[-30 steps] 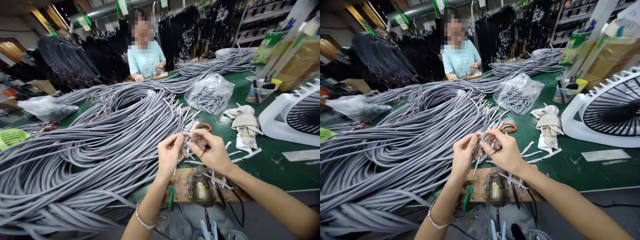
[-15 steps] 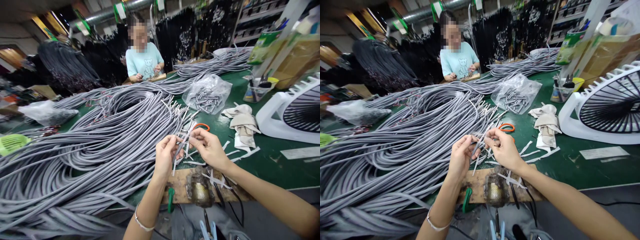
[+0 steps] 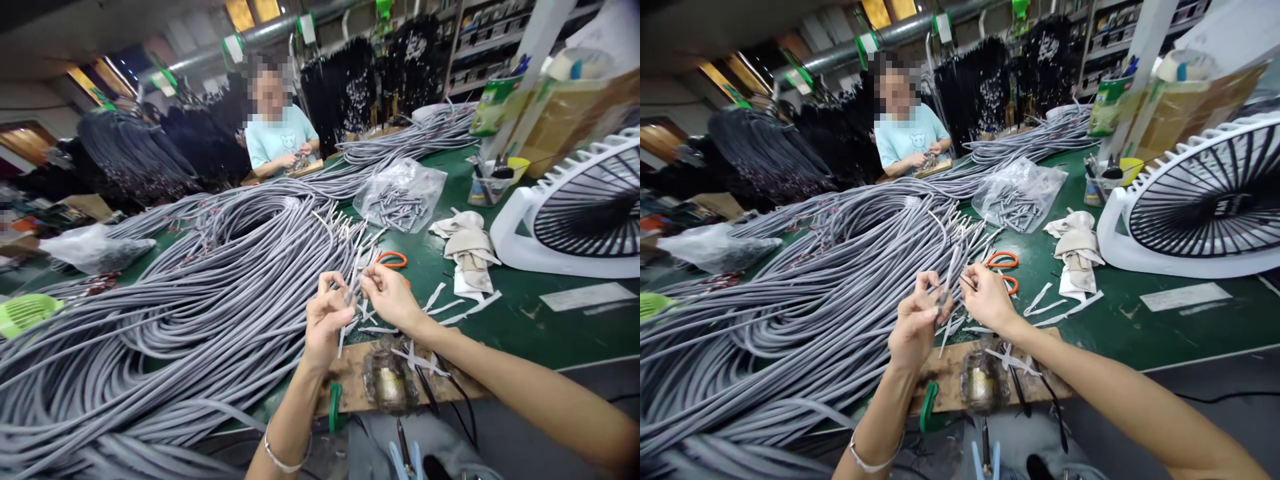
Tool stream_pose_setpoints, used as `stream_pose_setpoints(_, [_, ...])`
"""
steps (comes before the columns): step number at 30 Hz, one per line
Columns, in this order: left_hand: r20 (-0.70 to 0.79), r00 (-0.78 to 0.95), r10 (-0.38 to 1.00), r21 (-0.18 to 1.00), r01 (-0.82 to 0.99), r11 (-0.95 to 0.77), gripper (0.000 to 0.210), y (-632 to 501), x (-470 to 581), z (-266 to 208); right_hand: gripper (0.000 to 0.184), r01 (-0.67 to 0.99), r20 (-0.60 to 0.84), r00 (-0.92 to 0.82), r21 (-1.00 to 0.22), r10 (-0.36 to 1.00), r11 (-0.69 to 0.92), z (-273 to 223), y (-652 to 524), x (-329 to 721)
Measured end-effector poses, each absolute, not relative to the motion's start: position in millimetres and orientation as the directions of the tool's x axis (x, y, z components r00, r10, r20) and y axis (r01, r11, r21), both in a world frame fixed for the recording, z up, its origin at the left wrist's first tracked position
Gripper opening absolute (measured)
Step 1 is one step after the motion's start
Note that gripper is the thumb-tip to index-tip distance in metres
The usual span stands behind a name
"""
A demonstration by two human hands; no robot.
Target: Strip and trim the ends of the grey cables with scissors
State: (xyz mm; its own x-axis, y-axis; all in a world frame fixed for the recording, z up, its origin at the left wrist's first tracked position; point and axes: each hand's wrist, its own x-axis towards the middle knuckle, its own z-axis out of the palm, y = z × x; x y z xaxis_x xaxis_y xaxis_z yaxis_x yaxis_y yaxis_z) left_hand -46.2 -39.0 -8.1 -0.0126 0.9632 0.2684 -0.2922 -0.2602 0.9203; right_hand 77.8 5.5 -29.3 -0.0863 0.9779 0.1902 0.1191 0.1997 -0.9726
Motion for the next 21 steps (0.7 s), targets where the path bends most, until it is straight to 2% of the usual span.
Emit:
stream_pose_setpoints(3, [0.287, 0.14, 0.948, 0.872, -0.449, -0.197, 0.034, -39, -49, -1, 0.019, 0.049, 0.164, -0.045, -0.985, 0.985, 0.166, -33, 13, 79])
stream_pose_setpoints(5, [0.217, 0.148, 0.965, 0.86, -0.497, -0.118, 0.03, -36, -51, 1, 0.019, 0.006, 0.174, -0.011, -0.985, 0.985, 0.174, -33, 15, 81])
stream_pose_setpoints(8, [0.109, 0.015, 0.994, 0.872, -0.482, -0.088, 0.025, -30, -56, 1, 0.017, -0.031, 0.21, 0.042, -0.977, 0.977, 0.212, -29, 15, 87])
stream_pose_setpoints(11, [0.103, -0.127, 0.986, 0.844, -0.514, -0.155, 0.026, -26, -60, 0, 0.013, 0.002, 0.257, 0.056, -0.966, 0.965, 0.258, -28, 14, 91])
stream_pose_setpoints(15, [0.168, -0.116, 0.979, 0.681, -0.704, -0.2, 0.027, -27, -63, 5, 0.011, 0.05, 0.246, 0.05, -0.969, 0.968, 0.244, -35, 20, 92])
stream_pose_setpoints(18, [0.243, -0.186, 0.952, 0.559, -0.776, -0.294, 0.025, -26, -74, 10, 0.012, 0.072, 0.211, 0.091, -0.976, 0.973, 0.205, -41, 26, 95])
stream_pose_setpoints(20, [0.227, -0.281, 0.932, 0.593, -0.72, -0.361, 0.022, -23, -82, 9, 0.013, 0.089, 0.215, 0.11, -0.975, 0.97, 0.206, -41, 28, 97])
stream_pose_setpoints(21, [0.201, -0.313, 0.928, 0.677, -0.64, -0.363, 0.02, -21, -85, 7, 0.013, 0.097, 0.227, 0.111, -0.971, 0.968, 0.217, -39, 28, 98])
